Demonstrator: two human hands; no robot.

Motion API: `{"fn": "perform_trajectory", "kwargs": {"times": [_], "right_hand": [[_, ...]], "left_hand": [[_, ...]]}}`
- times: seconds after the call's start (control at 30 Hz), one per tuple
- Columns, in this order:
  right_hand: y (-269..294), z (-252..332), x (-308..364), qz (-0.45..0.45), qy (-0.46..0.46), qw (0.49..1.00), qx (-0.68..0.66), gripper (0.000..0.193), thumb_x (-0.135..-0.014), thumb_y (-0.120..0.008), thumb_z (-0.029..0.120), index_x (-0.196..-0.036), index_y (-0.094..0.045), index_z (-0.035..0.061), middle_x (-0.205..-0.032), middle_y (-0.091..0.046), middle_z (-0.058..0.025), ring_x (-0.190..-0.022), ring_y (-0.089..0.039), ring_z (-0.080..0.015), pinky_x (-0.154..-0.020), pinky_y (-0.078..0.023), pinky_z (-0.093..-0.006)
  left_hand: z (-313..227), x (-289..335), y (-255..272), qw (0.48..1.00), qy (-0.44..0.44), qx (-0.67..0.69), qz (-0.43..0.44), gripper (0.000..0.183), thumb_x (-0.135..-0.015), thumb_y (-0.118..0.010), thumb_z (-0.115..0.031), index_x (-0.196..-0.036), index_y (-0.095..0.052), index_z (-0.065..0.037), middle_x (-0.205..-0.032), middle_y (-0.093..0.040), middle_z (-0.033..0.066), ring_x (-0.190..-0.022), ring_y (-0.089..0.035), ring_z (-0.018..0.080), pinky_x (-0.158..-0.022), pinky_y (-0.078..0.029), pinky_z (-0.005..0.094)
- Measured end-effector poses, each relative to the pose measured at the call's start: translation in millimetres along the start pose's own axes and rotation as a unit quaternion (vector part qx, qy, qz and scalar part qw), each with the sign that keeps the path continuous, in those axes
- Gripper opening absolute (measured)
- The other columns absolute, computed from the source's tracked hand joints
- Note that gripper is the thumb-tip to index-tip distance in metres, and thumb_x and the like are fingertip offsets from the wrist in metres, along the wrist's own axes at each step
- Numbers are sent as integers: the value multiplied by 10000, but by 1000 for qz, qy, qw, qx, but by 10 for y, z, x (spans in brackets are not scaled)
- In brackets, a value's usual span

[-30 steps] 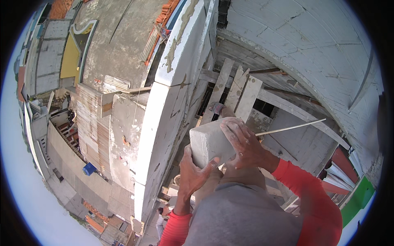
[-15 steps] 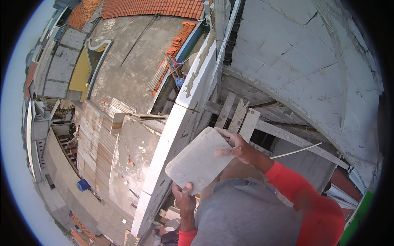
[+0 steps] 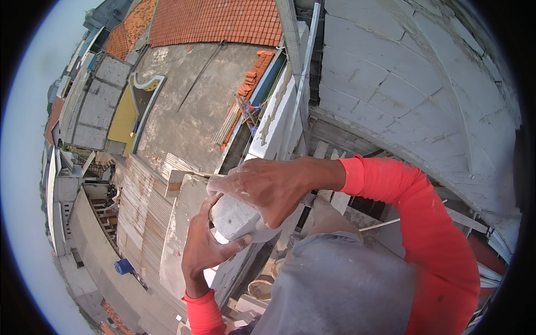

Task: The person applies mortar to a wall using a trowel and then positions and presses white rectangular wall panels into place along the wall edge. The person repeatedly scoops mortar, spreads it, and aligns panels while standing on wooden scaffolding.

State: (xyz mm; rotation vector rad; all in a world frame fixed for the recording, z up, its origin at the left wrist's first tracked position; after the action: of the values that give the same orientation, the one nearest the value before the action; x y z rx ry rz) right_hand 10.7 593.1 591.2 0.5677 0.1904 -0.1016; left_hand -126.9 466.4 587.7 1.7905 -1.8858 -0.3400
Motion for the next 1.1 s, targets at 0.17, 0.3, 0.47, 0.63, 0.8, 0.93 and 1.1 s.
{"fn": "perform_trajectory", "kwargs": {"times": [0.17,0.3,0.47,0.63,0.8,0.93,1.1], "right_hand": [[303,136,-70,-25,33,995,86,948,-712,-850,149,-1517,-404,-79,-1210,-668,-280,-1089,-676,-430,-931,-551,-447],[846,-99,501,-346,42,929,123,902,-827,-846,242,-1576,-417,-19,-1296,-660,-269,-1164,-670,-357,-1041,-537,-449],[436,-1279,2099,-582,-255,761,-134,525,-968,-760,253,-1372,-615,-49,-1112,-719,-116,-973,-686,-151,-862,-588,-326],[-1289,-2323,3630,-602,-509,569,-232,348,-950,-774,231,-1141,-717,-54,-935,-752,-104,-809,-687,-127,-706,-567,-303],[-3114,-2405,4943,-487,-698,510,-127,271,-913,-761,213,-1038,-747,-27,-969,-771,-176,-875,-743,-239,-770,-580,-389],[-4320,-2242,5669,-429,-773,465,-45,263,-862,-755,196,-997,-737,-28,-944,-751,-242,-879,-757,-332,-794,-592,-439],[-5070,-1862,5831,-483,-764,378,-203,212,-866,-750,169,-913,-721,-35,-756,-725,-192,-621,-729,-285,-600,-597,-420]], "left_hand": [[-191,5,106,993,44,10,-113,809,-720,-951,-236,-1355,-540,50,-1206,-691,157,-1125,-689,226,-978,-550,373],[-337,-134,465,972,-6,-17,-233,740,-780,-944,-248,-1338,-552,40,-1218,-654,120,-1116,-638,195,-987,-509,340],[-299,-991,823,949,-46,-47,-308,571,-855,-884,-201,-1266,-574,45,-1111,-651,107,-993,-639,177,-903,-524,326],[193,-2736,566,954,-31,-31,-296,474,-830,-868,-196,-1142,-609,50,-1023,-693,104,-888,-634,155,-810,-525,302],[649,-4113,-137,961,-64,-46,-263,608,-795,-896,-283,-1162,-587,90,-1067,-709,181,-921,-686,214,-829,-554,342],[837,-4666,-546,968,-51,-72,-236,676,-772,-907,-341,-1165,-584,103,-1090,-714,227,-958,-717,261,-860,-570,367],[906,-5007,-858,971,-76,-75,-215,655,-799,-903,-357,-1140,-628,130,-1065,-724,184,-925,-698,203,-801,-563,341]]}}
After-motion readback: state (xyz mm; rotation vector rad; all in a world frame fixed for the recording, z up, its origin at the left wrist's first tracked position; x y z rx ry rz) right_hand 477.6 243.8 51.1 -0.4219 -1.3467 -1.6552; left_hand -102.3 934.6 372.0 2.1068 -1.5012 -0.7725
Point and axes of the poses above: each hand's wrist, its own x-axis away from the middle knuckle, its own y-axis out of the back of the hand, z = x × y, the point moved 5 cm from there along -x, towards the middle knuckle
